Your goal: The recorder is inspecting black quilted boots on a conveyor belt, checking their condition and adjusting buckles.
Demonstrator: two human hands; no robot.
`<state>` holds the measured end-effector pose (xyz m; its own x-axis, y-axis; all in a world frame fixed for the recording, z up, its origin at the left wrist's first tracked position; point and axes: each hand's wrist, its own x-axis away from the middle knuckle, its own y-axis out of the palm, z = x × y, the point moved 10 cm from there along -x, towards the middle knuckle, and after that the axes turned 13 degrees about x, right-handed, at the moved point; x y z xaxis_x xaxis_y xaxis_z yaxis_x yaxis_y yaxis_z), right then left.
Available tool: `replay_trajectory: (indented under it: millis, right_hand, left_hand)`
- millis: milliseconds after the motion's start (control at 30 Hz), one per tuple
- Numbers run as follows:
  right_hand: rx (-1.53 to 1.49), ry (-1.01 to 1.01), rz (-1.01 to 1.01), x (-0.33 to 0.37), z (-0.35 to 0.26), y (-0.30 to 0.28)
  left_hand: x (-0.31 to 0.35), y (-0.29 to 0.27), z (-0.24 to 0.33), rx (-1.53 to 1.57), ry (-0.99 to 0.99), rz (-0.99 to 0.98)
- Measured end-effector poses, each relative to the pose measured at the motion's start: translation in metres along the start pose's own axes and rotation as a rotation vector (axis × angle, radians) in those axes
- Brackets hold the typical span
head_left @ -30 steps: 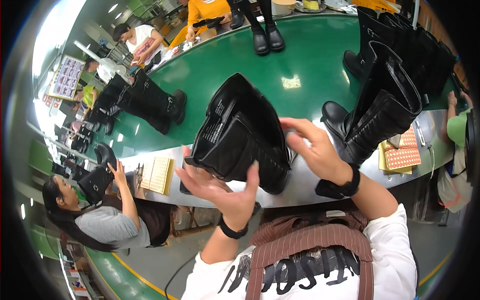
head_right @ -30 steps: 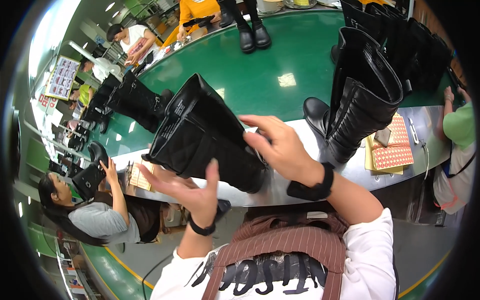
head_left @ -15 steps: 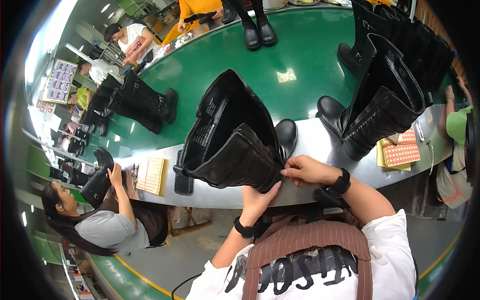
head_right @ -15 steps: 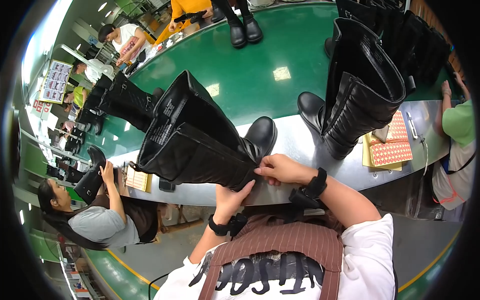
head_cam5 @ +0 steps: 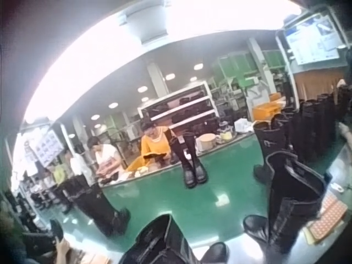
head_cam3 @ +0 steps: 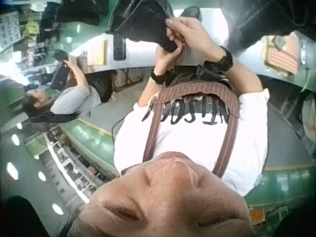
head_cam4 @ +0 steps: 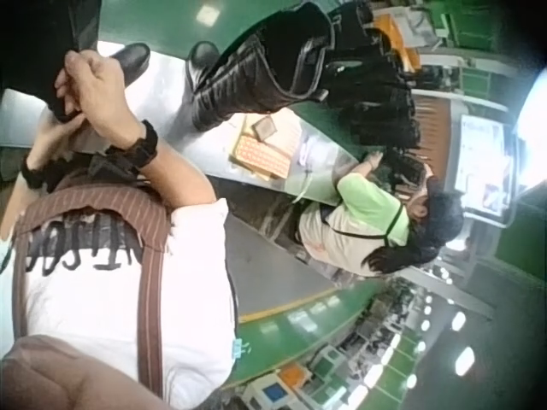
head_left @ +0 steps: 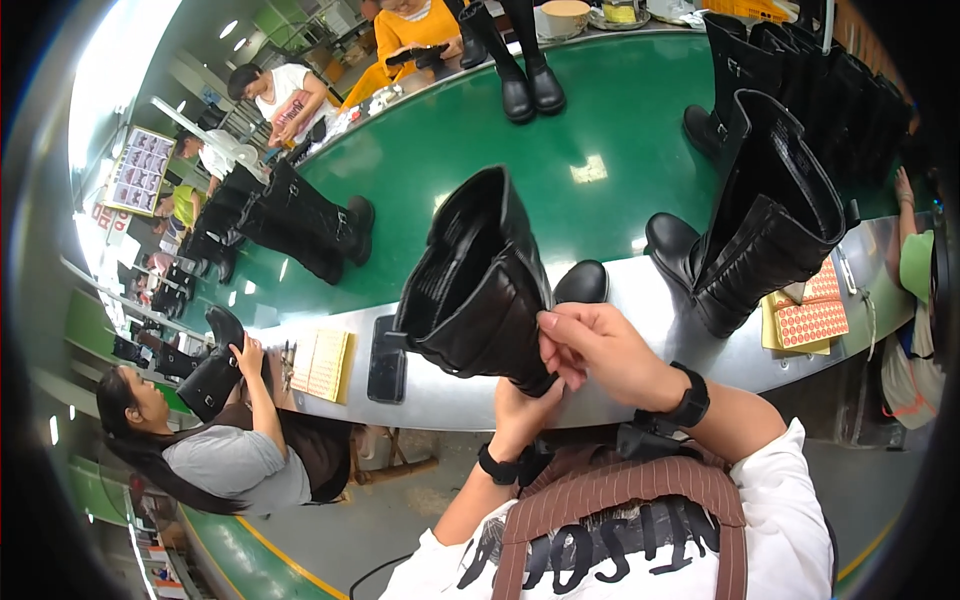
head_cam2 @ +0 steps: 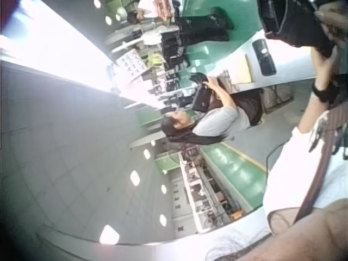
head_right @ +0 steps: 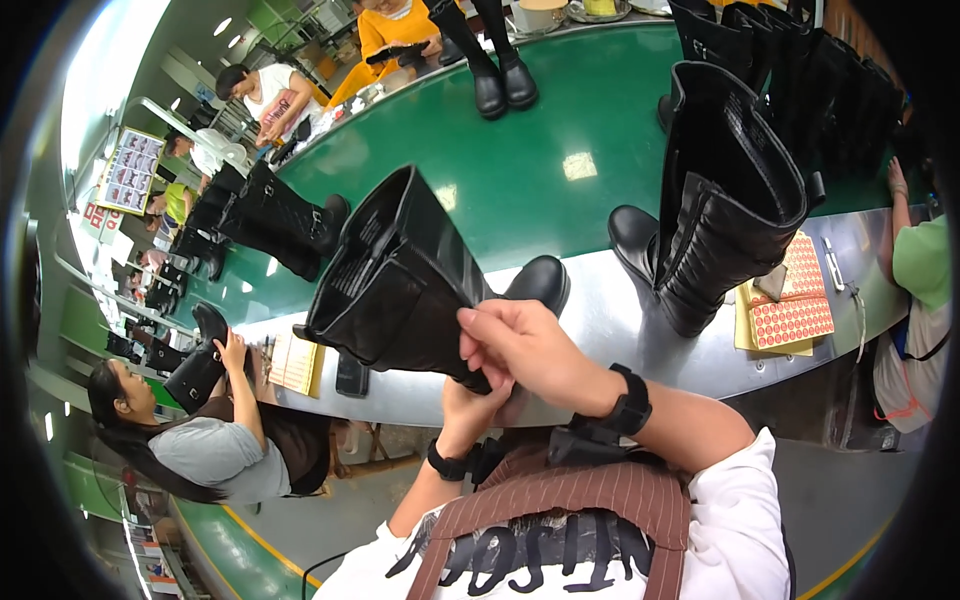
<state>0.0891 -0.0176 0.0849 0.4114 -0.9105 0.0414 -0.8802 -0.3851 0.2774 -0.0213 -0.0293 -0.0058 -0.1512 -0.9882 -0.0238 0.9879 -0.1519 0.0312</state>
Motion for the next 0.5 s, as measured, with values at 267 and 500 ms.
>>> replay_trajectory:
  millis: [267,500]
  right_hand:
    - [0.156,-0.208,-0.051,0.008,-0.108,0.034]
    - [1.478,-0.899,0.734,0.145,-0.190,0.005]
  left_hand:
    - [0.006,-0.009,-0.018,-0.075,0.000,0.050]
    - [-0.005,-0.054,-0.018,0.096,0.152,0.256]
